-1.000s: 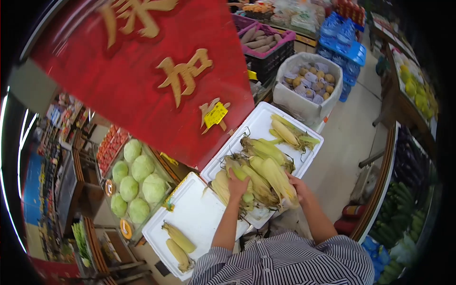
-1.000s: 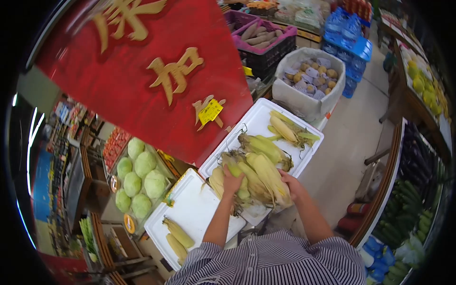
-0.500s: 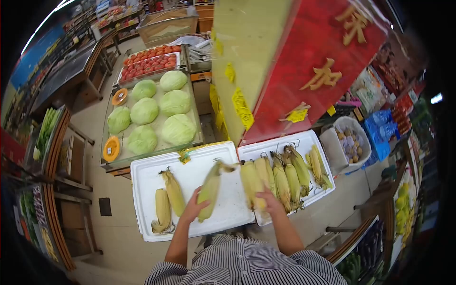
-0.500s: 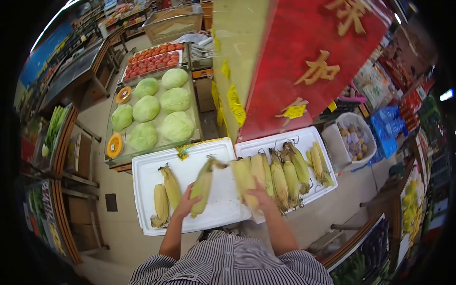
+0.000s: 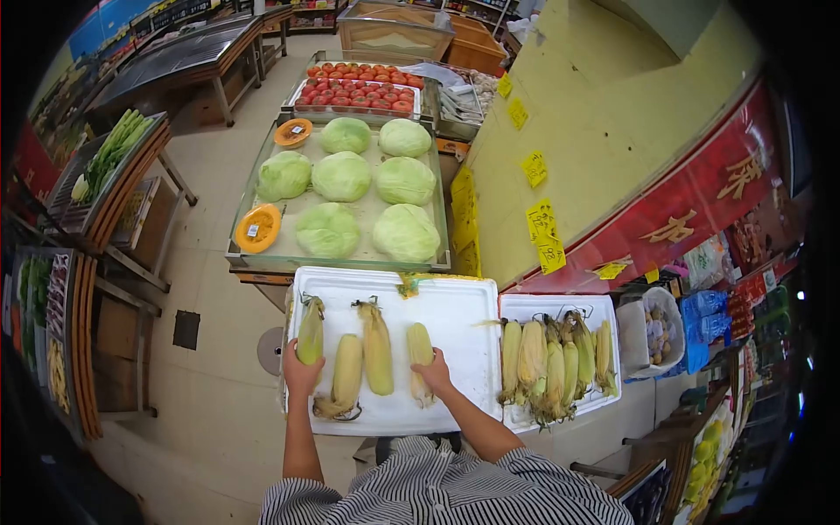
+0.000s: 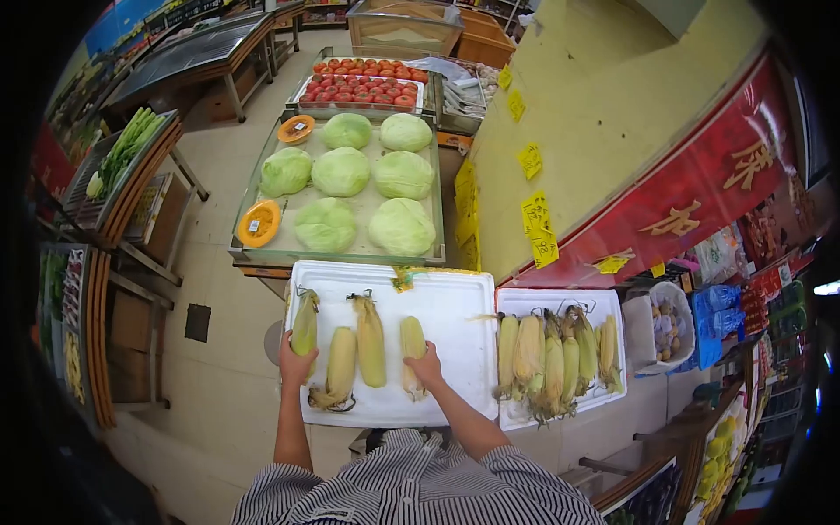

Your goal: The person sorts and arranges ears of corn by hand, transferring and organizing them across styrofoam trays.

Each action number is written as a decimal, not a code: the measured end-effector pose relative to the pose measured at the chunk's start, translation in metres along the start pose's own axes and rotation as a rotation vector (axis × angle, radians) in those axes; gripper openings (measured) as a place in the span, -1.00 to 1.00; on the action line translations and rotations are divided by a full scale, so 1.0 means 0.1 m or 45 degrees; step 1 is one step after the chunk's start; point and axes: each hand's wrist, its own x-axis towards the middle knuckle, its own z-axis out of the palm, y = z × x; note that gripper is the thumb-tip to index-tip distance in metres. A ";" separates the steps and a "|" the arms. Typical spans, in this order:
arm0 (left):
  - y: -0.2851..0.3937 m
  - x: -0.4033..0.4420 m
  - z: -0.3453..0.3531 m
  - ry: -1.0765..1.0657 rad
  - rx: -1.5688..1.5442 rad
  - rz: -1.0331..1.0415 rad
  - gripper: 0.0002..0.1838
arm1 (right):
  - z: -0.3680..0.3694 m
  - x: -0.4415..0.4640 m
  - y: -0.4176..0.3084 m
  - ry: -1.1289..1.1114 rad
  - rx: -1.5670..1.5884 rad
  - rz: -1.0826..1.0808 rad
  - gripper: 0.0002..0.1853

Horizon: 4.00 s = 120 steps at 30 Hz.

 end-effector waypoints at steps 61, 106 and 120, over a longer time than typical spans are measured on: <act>2.89 -2.25 3.72 -1.156 0.413 0.145 -0.04 | -3.75 -0.32 2.03 0.267 0.334 -0.165 -0.27; 0.60 -0.54 0.97 -0.378 -0.297 0.346 -0.28 | -0.16 0.00 0.33 0.148 0.109 0.047 -0.24; 1.15 -0.85 1.35 -0.486 -0.169 0.599 -0.25 | -0.68 -0.22 0.48 -0.187 -0.160 0.105 -0.35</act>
